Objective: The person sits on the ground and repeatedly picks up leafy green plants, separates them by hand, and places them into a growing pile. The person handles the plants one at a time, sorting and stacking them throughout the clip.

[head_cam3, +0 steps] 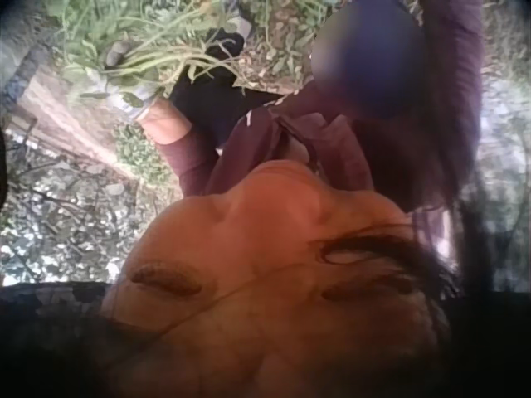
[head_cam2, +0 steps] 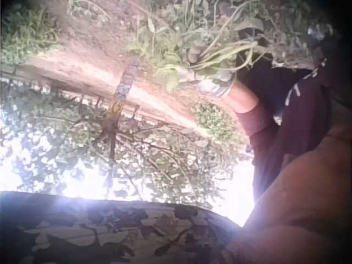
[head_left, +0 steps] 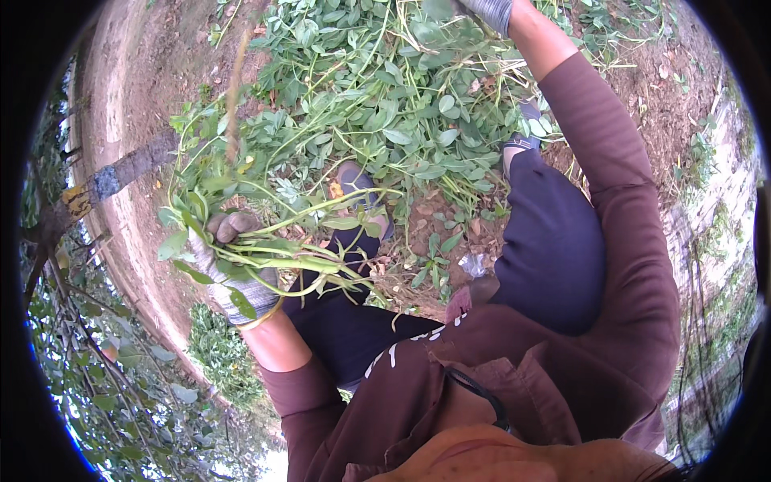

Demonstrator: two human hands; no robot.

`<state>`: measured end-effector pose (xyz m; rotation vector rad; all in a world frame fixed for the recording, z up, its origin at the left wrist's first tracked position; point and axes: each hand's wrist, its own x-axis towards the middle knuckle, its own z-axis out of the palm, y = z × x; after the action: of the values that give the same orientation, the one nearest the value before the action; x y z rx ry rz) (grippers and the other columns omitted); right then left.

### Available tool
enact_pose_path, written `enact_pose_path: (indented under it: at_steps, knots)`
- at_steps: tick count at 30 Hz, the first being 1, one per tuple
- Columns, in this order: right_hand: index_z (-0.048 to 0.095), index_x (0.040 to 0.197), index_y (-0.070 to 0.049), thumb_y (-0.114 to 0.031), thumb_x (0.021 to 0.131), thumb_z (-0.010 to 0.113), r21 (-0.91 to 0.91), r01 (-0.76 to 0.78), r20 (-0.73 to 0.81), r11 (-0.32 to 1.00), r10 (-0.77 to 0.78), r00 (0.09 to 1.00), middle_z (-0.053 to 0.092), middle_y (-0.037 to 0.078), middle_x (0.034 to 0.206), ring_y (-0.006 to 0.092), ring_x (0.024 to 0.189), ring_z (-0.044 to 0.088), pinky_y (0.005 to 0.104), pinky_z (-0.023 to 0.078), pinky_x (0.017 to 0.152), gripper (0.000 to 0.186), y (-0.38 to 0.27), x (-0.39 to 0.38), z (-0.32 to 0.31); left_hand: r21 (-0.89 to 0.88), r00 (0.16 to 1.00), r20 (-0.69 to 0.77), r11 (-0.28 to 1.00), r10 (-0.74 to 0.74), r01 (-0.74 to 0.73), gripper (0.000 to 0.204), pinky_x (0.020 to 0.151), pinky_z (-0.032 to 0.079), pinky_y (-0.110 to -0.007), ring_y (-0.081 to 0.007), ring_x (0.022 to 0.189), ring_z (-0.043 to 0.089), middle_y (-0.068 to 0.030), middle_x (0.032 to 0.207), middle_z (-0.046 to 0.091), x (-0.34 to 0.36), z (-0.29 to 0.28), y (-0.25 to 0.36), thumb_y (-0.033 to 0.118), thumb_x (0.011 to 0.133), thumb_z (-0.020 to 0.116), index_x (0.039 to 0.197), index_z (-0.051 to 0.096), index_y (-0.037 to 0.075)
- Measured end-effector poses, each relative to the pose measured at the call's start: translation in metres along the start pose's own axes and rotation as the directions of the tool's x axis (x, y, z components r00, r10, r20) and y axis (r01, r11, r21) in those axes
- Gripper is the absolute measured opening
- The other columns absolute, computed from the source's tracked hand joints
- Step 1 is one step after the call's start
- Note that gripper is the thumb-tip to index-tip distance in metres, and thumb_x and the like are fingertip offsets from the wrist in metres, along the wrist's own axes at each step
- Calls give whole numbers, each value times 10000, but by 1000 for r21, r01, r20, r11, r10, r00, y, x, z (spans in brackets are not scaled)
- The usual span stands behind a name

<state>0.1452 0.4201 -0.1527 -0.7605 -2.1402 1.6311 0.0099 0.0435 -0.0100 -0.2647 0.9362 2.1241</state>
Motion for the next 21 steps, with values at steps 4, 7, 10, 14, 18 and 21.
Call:
enact_pose_path:
  at_steps: [4, 7, 10, 14, 18, 21]
  knots:
    - [600, 830, -72, -306, 910, 540, 773, -183, 131, 607, 129, 983, 594, 19, 668, 94, 518, 528, 219, 406, 448, 254, -19, -11, 30, 354, 982, -130, 932, 135, -81, 329, 837, 545, -306, -156, 934, 615, -90, 1026, 620, 3, 6, -19, 237, 847, 638, 1098, 559, 39]
    - [601, 874, -59, -295, 918, 526, 866, -324, 326, 381, 62, 943, 605, 26, 693, 98, 518, 532, 217, 412, 447, 252, -35, -23, 59, 469, 974, -170, 882, 149, -53, 425, 854, 532, -289, -167, 1029, 587, -92, 1170, 576, -1, 15, -39, 255, 881, 583, 1247, 474, 67]
    - [591, 901, -75, -349, 929, 486, 868, -434, 445, 240, 9, 896, 600, 19, 692, 97, 522, 537, 228, 412, 434, 294, -50, -32, 101, 569, 993, -68, 822, 94, -39, 464, 1001, 420, -337, -207, 1179, 482, -132, 1284, 477, 5, 11, -52, 240, 908, 507, 1302, 406, 18]
    - [564, 907, -82, -375, 941, 449, 893, -449, 450, 33, -10, 893, 601, 30, 710, 118, 529, 547, 261, 449, 453, 316, -87, -41, 143, 487, 998, -48, 871, -47, 64, 489, 994, 412, -401, -230, 1182, 472, -124, 1275, 487, 5, 28, -72, 225, 885, 547, 1315, 402, 41]
    - [554, 951, -25, -246, 933, 473, 937, -345, 345, 45, 16, 938, 621, 104, 805, 186, 667, 615, 302, 538, 605, 236, -107, -49, 168, 511, 962, -166, 816, -216, 271, 404, 835, 514, -409, -251, 955, 598, -102, 1123, 575, 7, 12, -72, 237, 882, 559, 1228, 468, 51]
    - [517, 1014, 7, -286, 955, 428, 953, -279, 279, 118, 16, 960, 605, 89, 796, 155, 654, 584, 293, 522, 594, 312, -104, -53, 179, 624, 968, -164, 739, -192, 253, 500, 843, 513, -410, -241, 1003, 591, -112, 1141, 574, -3, 16, -82, 316, 888, 543, 1290, 430, 42]
